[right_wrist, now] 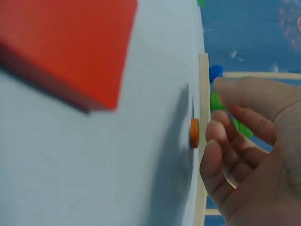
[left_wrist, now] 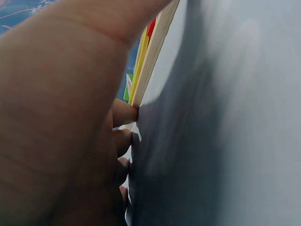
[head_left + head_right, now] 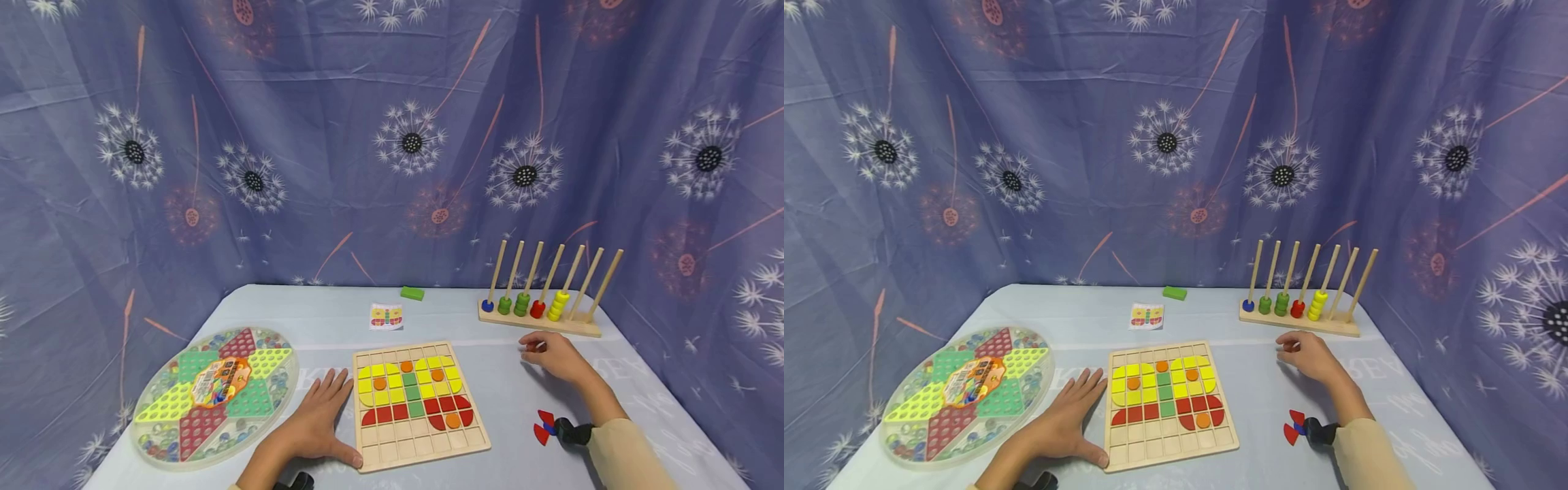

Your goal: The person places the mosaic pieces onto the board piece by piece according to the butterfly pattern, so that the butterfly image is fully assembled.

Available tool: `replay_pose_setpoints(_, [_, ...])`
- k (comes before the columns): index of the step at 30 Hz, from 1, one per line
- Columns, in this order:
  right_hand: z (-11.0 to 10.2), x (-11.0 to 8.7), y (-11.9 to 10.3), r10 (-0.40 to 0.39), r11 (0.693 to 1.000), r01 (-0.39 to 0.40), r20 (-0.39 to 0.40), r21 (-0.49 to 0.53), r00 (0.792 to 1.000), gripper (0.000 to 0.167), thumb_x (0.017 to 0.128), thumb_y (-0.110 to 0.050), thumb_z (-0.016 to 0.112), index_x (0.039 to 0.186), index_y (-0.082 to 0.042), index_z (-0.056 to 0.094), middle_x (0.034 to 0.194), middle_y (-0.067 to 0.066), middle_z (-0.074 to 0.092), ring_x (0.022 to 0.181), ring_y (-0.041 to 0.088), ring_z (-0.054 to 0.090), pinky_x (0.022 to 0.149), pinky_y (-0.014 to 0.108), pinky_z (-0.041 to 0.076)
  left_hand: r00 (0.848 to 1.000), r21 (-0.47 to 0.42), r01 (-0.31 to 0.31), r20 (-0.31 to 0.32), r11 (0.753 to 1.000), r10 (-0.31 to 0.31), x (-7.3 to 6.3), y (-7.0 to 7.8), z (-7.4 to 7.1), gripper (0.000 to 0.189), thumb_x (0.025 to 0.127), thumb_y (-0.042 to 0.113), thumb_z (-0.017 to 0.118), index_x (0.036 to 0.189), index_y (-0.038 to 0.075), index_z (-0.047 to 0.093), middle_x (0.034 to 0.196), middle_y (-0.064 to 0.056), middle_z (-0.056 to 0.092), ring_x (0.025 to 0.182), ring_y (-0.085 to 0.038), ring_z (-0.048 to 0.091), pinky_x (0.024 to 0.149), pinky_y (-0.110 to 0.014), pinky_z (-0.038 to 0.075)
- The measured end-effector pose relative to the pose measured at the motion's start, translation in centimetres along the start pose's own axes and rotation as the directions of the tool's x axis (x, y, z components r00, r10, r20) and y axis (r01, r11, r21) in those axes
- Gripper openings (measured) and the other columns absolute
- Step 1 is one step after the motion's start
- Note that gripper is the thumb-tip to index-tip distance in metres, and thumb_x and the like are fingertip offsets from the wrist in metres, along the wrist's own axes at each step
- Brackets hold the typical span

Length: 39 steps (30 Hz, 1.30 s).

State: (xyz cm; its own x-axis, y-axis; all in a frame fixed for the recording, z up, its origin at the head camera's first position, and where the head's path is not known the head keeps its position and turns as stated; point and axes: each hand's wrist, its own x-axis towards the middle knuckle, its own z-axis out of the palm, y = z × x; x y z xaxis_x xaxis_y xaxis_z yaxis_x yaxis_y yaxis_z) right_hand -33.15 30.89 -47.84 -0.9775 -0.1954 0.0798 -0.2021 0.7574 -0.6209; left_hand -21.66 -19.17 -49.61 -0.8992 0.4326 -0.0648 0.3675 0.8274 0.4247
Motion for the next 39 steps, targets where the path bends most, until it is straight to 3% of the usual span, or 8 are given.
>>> replay_pose_setpoints(9, [-0.6,-0.2,1.6,0.021,0.997,-0.020,0.019,-0.069,1.000,0.039,0.081,-0.015,0.076,0.115,0.002,0.066,0.103,0.013,0.065,0.093,0.030,0.058,0.083,0.050,0.051,1.000,0.014,0.005,0.002,1.000,-0.005,0.3,-0.1,0.2,0.138,0.047,0.087,0.066,0.153,0.009,0.025,0.159,-0.011,0.014,0.145,-0.034,0.003,0.114,-0.056,0.004])
replay_pose_setpoints(18, [-0.4,0.1,2.0,0.050,0.994,-0.049,0.008,-0.094,0.999,0.029,0.083,-0.020,0.075,0.104,-0.001,0.070,0.088,0.004,0.063,0.081,0.022,0.055,0.071,0.037,0.050,1.000,0.007,0.009,0.010,1.000,-0.009,0.3,-0.1,0.2,0.138,0.047,0.087,0.066,0.153,0.008,0.025,0.159,-0.012,0.014,0.145,-0.034,0.003,0.114,-0.056,0.003])
replay_pose_setpoints(26, [-0.1,0.2,2.1,0.055,0.994,-0.053,0.016,-0.095,0.998,0.029,0.082,-0.023,0.076,0.103,-0.003,0.070,0.085,0.001,0.061,0.079,0.020,0.054,0.069,0.034,0.049,1.000,0.003,0.005,0.005,1.000,-0.005,0.3,0.0,0.1,0.137,0.048,0.087,0.067,0.153,0.008,0.026,0.159,-0.012,0.015,0.145,-0.034,0.003,0.114,-0.056,0.004])
replay_pose_setpoints(35, [0.2,-1.0,0.6,-0.025,0.999,0.028,0.124,-0.020,0.992,0.034,0.081,-0.024,0.078,0.108,-0.006,0.069,0.092,0.001,0.062,0.085,0.019,0.055,0.078,0.037,0.051,1.000,-0.002,-0.004,-0.007,1.000,0.004,0.1,-0.1,0.0,0.137,0.048,0.087,0.067,0.152,0.008,0.026,0.158,-0.013,0.015,0.144,-0.035,0.003,0.114,-0.056,0.004])
replay_pose_setpoints(39, [0.3,-1.9,-0.2,-0.061,0.998,0.060,0.188,0.010,0.980,0.035,0.081,-0.024,0.078,0.109,-0.006,0.068,0.092,0.001,0.061,0.085,0.020,0.053,0.076,0.034,0.051,1.000,-0.006,-0.006,-0.008,1.000,0.006,0.0,0.0,-0.1,0.137,0.048,0.086,0.067,0.152,0.006,0.027,0.158,-0.015,0.016,0.144,-0.037,0.004,0.113,-0.057,0.005])
